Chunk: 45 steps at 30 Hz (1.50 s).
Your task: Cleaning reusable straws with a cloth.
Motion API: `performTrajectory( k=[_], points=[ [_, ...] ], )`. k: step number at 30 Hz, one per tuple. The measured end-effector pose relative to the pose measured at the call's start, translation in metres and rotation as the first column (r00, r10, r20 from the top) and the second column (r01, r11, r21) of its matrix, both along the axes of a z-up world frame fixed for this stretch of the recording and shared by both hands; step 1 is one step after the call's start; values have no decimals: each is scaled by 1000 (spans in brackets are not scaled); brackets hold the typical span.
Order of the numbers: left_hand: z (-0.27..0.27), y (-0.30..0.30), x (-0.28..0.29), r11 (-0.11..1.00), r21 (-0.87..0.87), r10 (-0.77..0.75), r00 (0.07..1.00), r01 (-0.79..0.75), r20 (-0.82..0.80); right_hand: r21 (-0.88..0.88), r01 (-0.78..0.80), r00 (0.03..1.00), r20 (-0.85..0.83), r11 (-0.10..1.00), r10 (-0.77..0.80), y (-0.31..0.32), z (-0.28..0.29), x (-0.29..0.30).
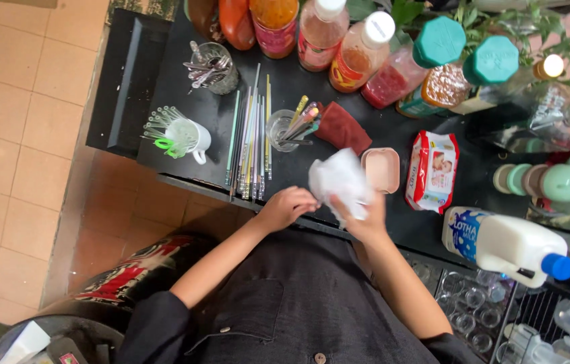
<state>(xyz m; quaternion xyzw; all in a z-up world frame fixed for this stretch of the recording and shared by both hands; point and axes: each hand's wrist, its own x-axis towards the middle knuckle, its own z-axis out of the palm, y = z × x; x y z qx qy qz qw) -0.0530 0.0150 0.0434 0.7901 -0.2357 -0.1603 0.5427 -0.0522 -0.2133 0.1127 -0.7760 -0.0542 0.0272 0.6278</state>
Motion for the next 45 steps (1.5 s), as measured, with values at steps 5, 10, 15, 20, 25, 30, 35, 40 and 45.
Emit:
performTrajectory(
  k=[5, 10, 15, 20, 25, 30, 35, 40, 45],
  points=[
    [15, 50, -45, 985, -25, 170, 985, -169, 23, 181, 301, 948, 48, 936, -314, -18, -2, 1],
    [13, 86, -60, 881, 82, 472, 868, -465, -155, 51, 419, 907, 32, 907, -421, -7, -7, 11],
    [21, 101, -38, 764, 330, 629, 754, -555, -189, -57, 309, 907, -282, 949, -312, 33, -36, 1],
    [16, 115, -19, 750, 321, 617, 786, -579, -25, 13, 257, 920, -309, 966, -240, 63, -38, -7],
    [36, 121, 10, 754, 546, 494, 863, -367, -103, 14, 267, 912, -328, 964, -247, 68, -41, -19],
    [72, 90, 67, 895, 177, 401, 912, -409, 82, -14, 394, 809, -470, 919, -354, 69, -48, -35],
    [123, 49, 133, 925, 14, 359, 886, -379, 292, -16, 390, 852, -373, 921, -367, 74, -29, -40],
    [111, 38, 154, 949, 22, 285, 887, -314, 363, -73, 384, 815, -441, 920, -375, 65, -28, -44],
    [139, 61, 138, 809, -410, 526, 829, -421, 188, 81, 351, 864, -412, 933, -290, 51, -36, -47]
  ],
)
